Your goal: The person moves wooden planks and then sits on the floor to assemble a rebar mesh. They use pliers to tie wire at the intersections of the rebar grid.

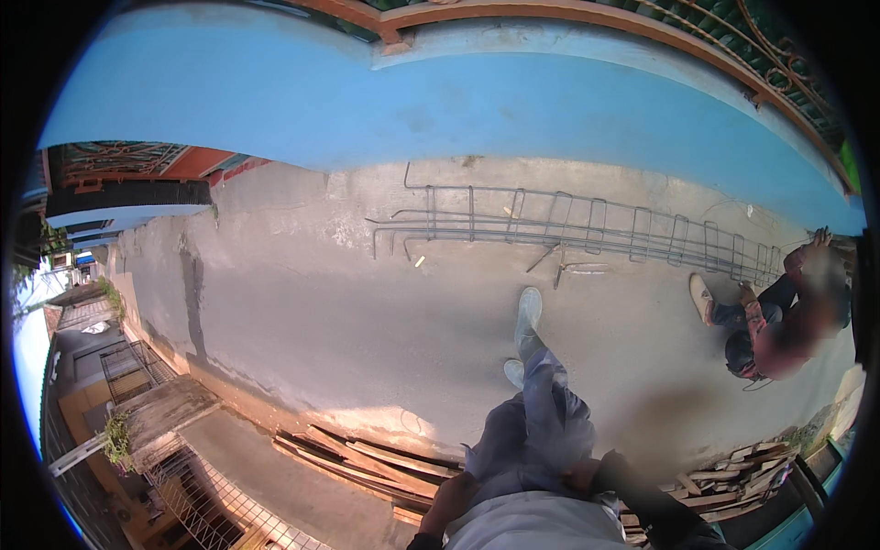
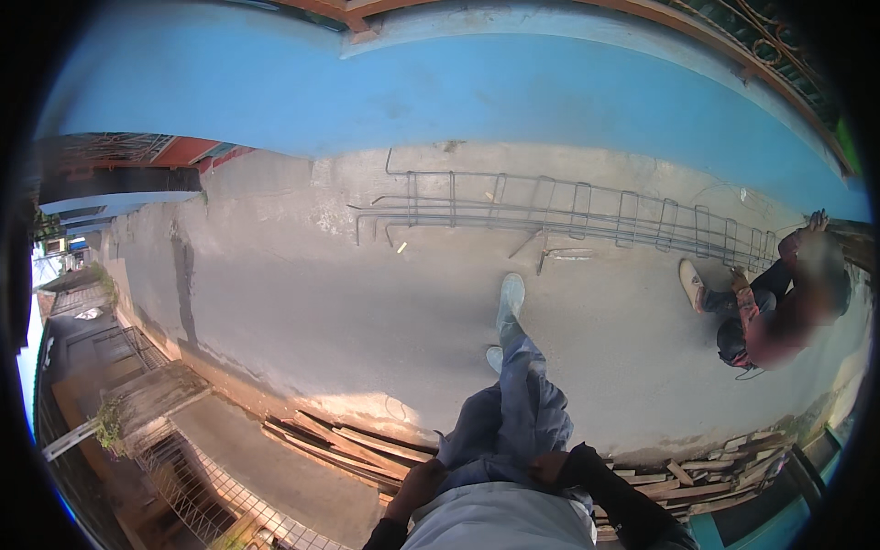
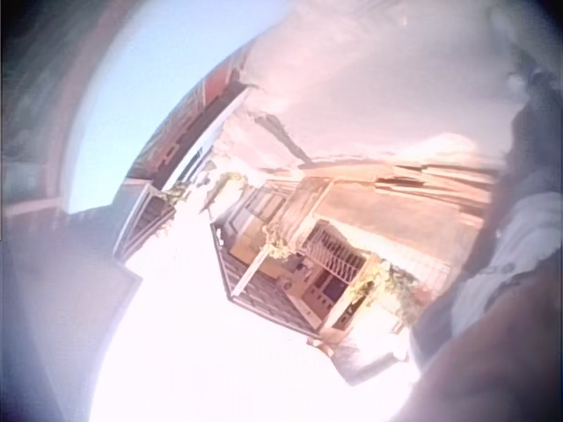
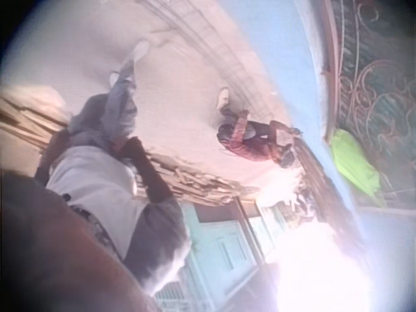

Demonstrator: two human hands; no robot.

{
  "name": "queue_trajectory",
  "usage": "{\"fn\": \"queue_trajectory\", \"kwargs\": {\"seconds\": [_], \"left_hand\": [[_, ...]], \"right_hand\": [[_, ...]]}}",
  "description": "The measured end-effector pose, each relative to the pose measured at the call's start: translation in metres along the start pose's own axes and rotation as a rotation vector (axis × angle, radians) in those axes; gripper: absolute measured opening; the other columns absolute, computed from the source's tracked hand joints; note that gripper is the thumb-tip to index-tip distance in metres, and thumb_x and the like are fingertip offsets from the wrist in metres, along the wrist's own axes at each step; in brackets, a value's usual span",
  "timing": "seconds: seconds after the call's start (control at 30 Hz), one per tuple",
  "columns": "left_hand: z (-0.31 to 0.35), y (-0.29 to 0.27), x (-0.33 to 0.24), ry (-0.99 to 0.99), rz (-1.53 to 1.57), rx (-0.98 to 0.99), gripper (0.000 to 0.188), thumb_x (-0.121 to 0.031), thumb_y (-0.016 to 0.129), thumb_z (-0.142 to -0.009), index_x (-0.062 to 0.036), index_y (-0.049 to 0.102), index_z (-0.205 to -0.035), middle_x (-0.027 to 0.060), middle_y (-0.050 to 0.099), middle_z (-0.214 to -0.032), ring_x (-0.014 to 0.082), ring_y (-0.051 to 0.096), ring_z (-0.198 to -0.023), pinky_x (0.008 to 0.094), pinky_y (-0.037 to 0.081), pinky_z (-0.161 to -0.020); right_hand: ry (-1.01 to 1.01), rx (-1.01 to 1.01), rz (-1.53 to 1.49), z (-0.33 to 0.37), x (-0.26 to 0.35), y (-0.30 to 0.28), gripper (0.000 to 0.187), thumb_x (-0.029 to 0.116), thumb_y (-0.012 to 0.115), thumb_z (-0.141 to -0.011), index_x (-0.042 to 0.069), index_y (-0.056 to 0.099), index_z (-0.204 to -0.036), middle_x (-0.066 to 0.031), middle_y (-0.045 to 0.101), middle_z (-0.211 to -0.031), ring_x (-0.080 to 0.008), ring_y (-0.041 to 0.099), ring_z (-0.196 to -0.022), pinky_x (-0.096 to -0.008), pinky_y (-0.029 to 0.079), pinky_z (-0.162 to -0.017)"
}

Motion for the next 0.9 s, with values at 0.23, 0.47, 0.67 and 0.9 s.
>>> {"fn": "queue_trajectory", "kwargs": {"seconds": [0.23, 0.47, 0.67, 0.9], "left_hand": [[-0.049, -0.086, -0.017, -0.216, 0.171, 0.41, 0.024, -0.021, 0.061, -0.094, -0.0024, 0.068, -0.107, 0.0136, 0.07, -0.09, 0.0237, 0.068, -0.08, 0.0354, 0.054, -0.073], [-0.032, -0.162, -0.011, -0.291, 0.385, 0.782, 0.014, -0.014, 0.06, -0.094, -0.0041, 0.068, -0.1, 0.0029, 0.063, -0.076, 0.0113, 0.06, -0.067, 0.0279, 0.05, -0.062], [-0.071, -0.179, 0.031, -0.04, 0.181, 0.933, 0.016, -0.018, 0.06, -0.095, -0.0053, 0.068, -0.097, 0.0035, 0.061, -0.07, 0.0109, 0.058, -0.064, 0.0307, 0.049, -0.063], [-0.13, -0.231, 0.088, -0.174, 0.314, 1.278, 0.029, -0.032, 0.058, -0.098, -0.0065, 0.07, -0.106, 0.0078, 0.07, -0.087, 0.0201, 0.068, -0.079, 0.0326, 0.054, -0.072]], "right_hand": [[0.0, 0.014, -0.227, -0.001, -0.006, -0.035, 0.041, 0.039, 0.045, -0.097, 0.013, 0.064, -0.122, -0.0196, 0.067, -0.114, -0.0376, 0.064, -0.107, -0.0458, 0.049, -0.096], [0.0, 0.163, -0.351, -0.015, 0.02, -0.073, 0.04, 0.04, 0.047, -0.098, 0.015, 0.064, -0.124, -0.0163, 0.068, -0.115, -0.0344, 0.064, -0.11, -0.0443, 0.048, -0.096], [0.036, 0.17, -0.608, -0.02, 0.077, -0.126, 0.047, 0.047, 0.047, -0.098, 0.009, 0.065, -0.119, -0.018, 0.067, -0.113, -0.0329, 0.063, -0.109, -0.0426, 0.046, -0.096], [-0.136, -0.486, -0.917, -0.125, 0.05, -0.232, 0.037, 0.025, 0.034, -0.108, 0.004, 0.063, -0.108, -0.0148, 0.068, -0.103, -0.0272, 0.064, -0.104, -0.0355, 0.047, -0.095]]}}
Point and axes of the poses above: each hand's wrist, its own z-axis away from the middle knuckle, its own y-axis out of the palm, x = y × z, the point moved 1 cm from there along -z, towards the middle knuckle
